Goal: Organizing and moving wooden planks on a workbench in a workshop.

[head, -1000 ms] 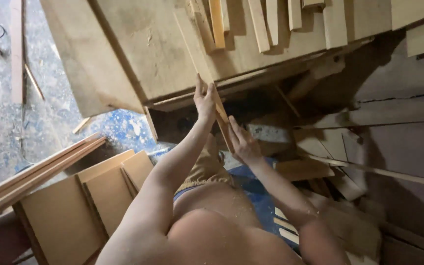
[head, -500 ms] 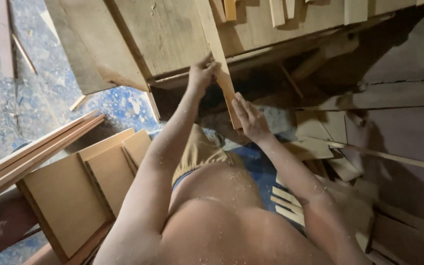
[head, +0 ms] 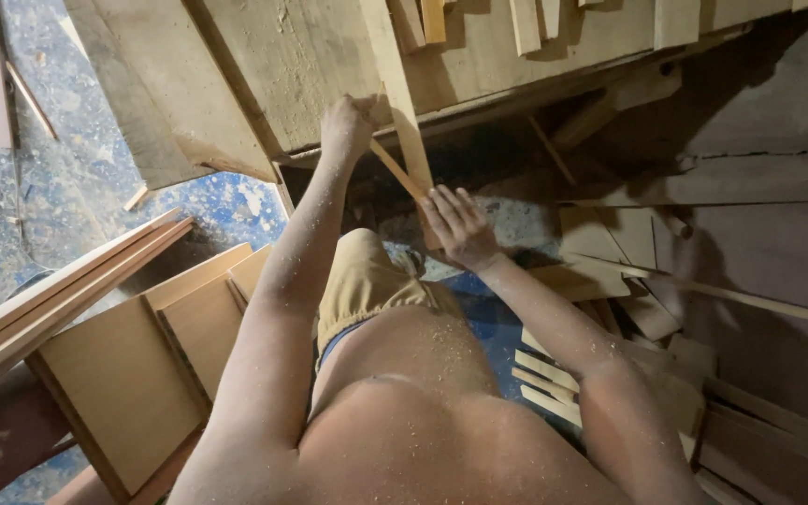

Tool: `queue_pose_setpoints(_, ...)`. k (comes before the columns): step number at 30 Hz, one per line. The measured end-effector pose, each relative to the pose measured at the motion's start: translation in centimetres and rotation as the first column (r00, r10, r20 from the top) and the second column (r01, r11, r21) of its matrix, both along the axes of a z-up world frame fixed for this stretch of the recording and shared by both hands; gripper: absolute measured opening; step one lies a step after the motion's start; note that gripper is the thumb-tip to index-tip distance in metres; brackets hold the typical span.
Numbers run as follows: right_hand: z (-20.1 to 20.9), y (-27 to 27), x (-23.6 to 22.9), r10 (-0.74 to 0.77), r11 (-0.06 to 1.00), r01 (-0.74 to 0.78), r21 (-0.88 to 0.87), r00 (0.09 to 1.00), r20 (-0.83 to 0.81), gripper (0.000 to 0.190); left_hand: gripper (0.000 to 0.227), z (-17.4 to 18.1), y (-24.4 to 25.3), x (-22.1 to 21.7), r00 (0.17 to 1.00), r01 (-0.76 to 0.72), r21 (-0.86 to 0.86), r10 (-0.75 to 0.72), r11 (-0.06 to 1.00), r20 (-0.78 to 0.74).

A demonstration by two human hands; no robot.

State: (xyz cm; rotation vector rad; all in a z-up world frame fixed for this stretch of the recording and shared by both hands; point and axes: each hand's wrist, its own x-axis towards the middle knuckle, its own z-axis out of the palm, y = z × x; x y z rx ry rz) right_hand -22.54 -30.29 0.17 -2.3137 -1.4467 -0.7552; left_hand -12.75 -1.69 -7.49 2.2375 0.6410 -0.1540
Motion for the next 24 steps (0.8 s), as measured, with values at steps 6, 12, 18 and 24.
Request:
queue_pose_setpoints(6, 0.9, 0.4, 0.7, -0.042, 0.973, 0.014, -0.229, 0.992, -0.119, 0.043, 0.044, 4.1, -2.4, -1.7, 0.949, 0.129, 0.407, -0.231, 0.904, 0.213)
queue_pose_setpoints(12, -1.7, 0.7, 1.6, -0.061, 0.945, 0.052, -0.322, 0.998, -0.02, 0.041, 0.054, 6.0, -5.5, -1.0, 0.985, 0.155, 0.209, -0.167, 0.965, 0.039)
queue_pose_setpoints(18, -0.2, 3.0, 2.1, -0.181, 0.92, 0.11, -0.377, 0.971, -0.157, 0.064, 0.081, 7.6, -4.2, 0.4, 0.978, 0.208, 0.145, -0.207, 0.967, -0.02)
queue_pose_setpoints(24, 0.3, 3.8, 3.4, -0.243, 0.907, 0.143, -0.396, 0.946, -0.215, 0.059, 0.083, 7.5, -3.4, 2.0, 0.968, 0.25, 0.22, -0.249, 0.943, -0.031)
